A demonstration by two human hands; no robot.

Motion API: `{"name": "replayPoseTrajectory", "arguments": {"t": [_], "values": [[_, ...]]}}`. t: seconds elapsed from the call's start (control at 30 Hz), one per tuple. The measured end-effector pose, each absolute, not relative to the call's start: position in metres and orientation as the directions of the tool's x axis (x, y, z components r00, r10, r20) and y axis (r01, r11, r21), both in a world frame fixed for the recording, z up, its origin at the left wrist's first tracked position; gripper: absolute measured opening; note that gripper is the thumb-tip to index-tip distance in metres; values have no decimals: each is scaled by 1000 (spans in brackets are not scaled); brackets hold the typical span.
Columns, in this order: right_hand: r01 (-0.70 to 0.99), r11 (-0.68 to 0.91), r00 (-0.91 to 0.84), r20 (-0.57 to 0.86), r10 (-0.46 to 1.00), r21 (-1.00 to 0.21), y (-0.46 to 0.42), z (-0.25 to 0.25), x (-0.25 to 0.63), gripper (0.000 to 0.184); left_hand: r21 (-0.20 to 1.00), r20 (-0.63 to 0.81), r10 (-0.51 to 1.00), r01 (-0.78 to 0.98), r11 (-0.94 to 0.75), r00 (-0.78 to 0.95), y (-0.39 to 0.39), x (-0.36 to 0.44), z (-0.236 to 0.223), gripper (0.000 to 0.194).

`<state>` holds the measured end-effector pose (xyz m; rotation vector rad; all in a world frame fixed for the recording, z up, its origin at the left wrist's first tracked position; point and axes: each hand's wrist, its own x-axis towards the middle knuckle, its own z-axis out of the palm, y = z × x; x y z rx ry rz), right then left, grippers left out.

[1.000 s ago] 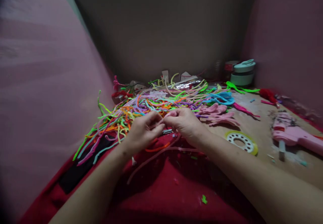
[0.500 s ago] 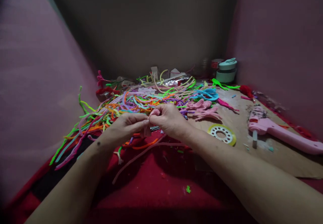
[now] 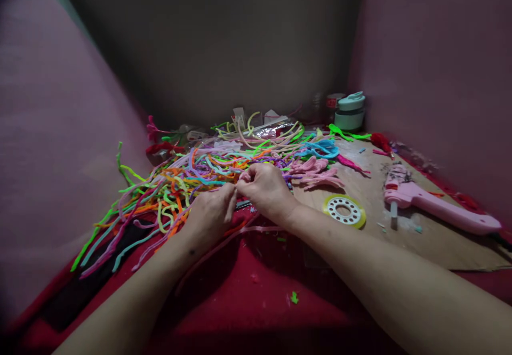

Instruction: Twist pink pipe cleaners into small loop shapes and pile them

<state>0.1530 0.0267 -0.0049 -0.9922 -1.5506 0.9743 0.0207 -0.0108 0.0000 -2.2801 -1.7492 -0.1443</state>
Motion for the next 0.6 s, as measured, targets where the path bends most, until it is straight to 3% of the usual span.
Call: {"name": "replayPoseTrajectory", "arguments": {"t": [0.07,0.23,0.33,0.43,0.53,0.6], "values": [[143,368,-140,349,927,-919,26,-2,153,9,-54,244,938,969,-240,246,-10,22,-1,27],[-5,161,-155,160,975,-987,26,1,154,9,235,285,935,930,-282,212,-11,19,2,23],[-157,128,-226,162,961,-979,27,-2,155,7,526,239,947,792,-311,213,-12,17,7,27],[-315,73,-301,172,938,-946,29,-7,155,14,809,87,970,552,-202,227,-13,17,13,28],[-398,10,-352,163,922,-917,29,-11,152,22,891,-20,968,444,-95,248,-14,18,17,27],[-423,-15,-342,144,929,-906,27,-12,149,23,857,2,968,498,-131,251,-14,20,14,28]]}}
